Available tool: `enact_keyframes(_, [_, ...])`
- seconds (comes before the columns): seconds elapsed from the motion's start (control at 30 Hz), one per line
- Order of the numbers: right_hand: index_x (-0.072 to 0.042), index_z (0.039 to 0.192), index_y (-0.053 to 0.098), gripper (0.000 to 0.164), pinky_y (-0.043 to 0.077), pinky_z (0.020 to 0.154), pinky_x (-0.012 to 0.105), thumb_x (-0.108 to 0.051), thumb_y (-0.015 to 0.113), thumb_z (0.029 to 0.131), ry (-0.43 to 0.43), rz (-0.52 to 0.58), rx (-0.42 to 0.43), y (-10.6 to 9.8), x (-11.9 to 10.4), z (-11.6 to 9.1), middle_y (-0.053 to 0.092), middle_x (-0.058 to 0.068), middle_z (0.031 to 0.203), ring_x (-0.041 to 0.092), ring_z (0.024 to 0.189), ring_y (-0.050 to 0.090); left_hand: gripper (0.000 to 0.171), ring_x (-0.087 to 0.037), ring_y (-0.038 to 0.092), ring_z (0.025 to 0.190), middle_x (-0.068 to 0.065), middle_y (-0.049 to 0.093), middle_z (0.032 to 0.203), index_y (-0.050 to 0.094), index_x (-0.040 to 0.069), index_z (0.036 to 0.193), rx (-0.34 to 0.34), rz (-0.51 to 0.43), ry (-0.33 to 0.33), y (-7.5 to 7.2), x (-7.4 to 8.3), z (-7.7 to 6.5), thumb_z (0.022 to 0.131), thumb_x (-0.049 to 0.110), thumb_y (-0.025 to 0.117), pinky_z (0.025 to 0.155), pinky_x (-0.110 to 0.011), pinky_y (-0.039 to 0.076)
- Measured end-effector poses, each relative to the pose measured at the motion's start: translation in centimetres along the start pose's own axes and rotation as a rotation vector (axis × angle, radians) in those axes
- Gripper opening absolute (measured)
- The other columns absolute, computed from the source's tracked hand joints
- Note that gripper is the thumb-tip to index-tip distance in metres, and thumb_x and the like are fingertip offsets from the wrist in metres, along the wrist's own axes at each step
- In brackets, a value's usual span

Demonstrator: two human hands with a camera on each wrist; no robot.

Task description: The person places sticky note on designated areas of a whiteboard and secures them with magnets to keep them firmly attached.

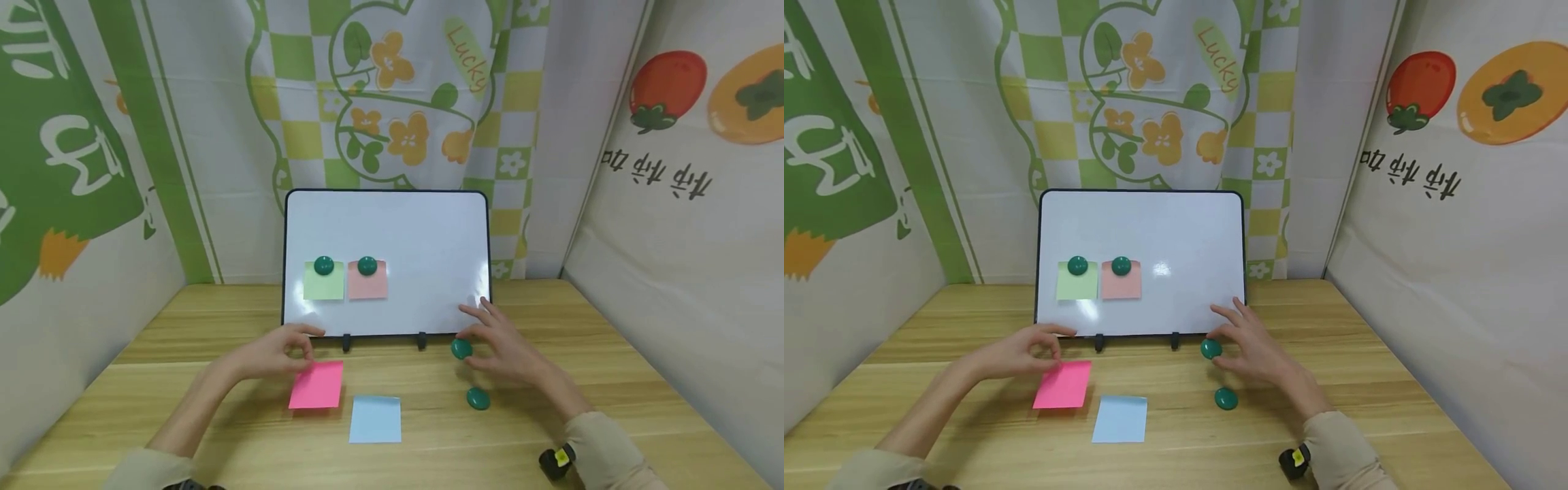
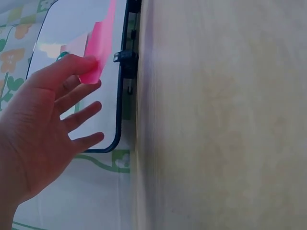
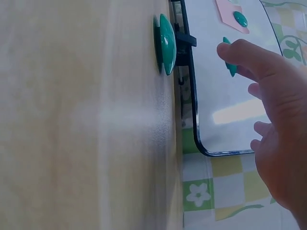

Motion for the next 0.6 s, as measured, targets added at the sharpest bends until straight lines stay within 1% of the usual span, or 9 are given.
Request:
enact_keyframes(0.17, [-0.013, 0.107, 0.071, 0.036, 0.027, 0.106, 0.076, -0.017, 0.086, 0.074, -0.067, -0.018, 0.062, -0.3, -0.3, 0.6, 0.051, 0.019, 0.145, 0.060, 0.139, 0.029, 0.014, -0.042, 0.046, 0.132, -0.015, 0.054, 0.143, 0.064, 0.021, 0.078, 0.012, 0.019, 0.031, -0.4, 0.7, 0.6, 0.090, 0.017, 0.070, 0.102, -0.056, 0.046])
enact_keyframes(0.3, [-0.011, 0.107, 0.070, 0.036, 0.032, 0.106, 0.073, -0.016, 0.085, 0.074, -0.108, -0.019, 0.097, -0.5, -0.6, 0.9, 0.059, 0.017, 0.138, 0.058, 0.137, 0.035, 0.014, -0.041, 0.047, 0.131, -0.014, 0.055, 0.142, 0.064, 0.024, 0.078, 0.009, 0.010, 0.031, -0.7, 1.3, 1.2, 0.090, 0.018, 0.070, 0.102, -0.055, 0.046])
enact_keyframes(0.47, [-0.011, 0.109, 0.069, 0.036, 0.034, 0.107, 0.069, -0.015, 0.084, 0.076, -0.124, -0.029, 0.108, -0.7, -1.0, 1.2, 0.062, 0.015, 0.134, 0.053, 0.136, 0.040, 0.015, -0.039, 0.046, 0.134, -0.010, 0.055, 0.143, 0.064, 0.027, 0.078, 0.000, 0.016, 0.032, -0.8, 2.0, 2.0, 0.090, 0.021, 0.069, 0.103, -0.057, 0.044])
enact_keyframes(0.6, [-0.011, 0.111, 0.069, 0.036, 0.033, 0.108, 0.069, -0.015, 0.083, 0.077, -0.122, -0.030, 0.115, -0.8, -1.3, 1.5, 0.062, 0.015, 0.134, 0.053, 0.136, 0.039, 0.016, -0.035, 0.047, 0.133, -0.008, 0.054, 0.143, 0.064, 0.029, 0.077, -0.004, 0.031, 0.026, -0.9, 2.5, 2.7, 0.089, 0.020, 0.068, 0.103, -0.055, 0.046])
Point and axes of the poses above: each hand's wrist, its own z-axis towards the middle knuckle, its own y-axis out of the palm, x = y × z, the point moved 5 cm from there along z, towards the middle knuckle
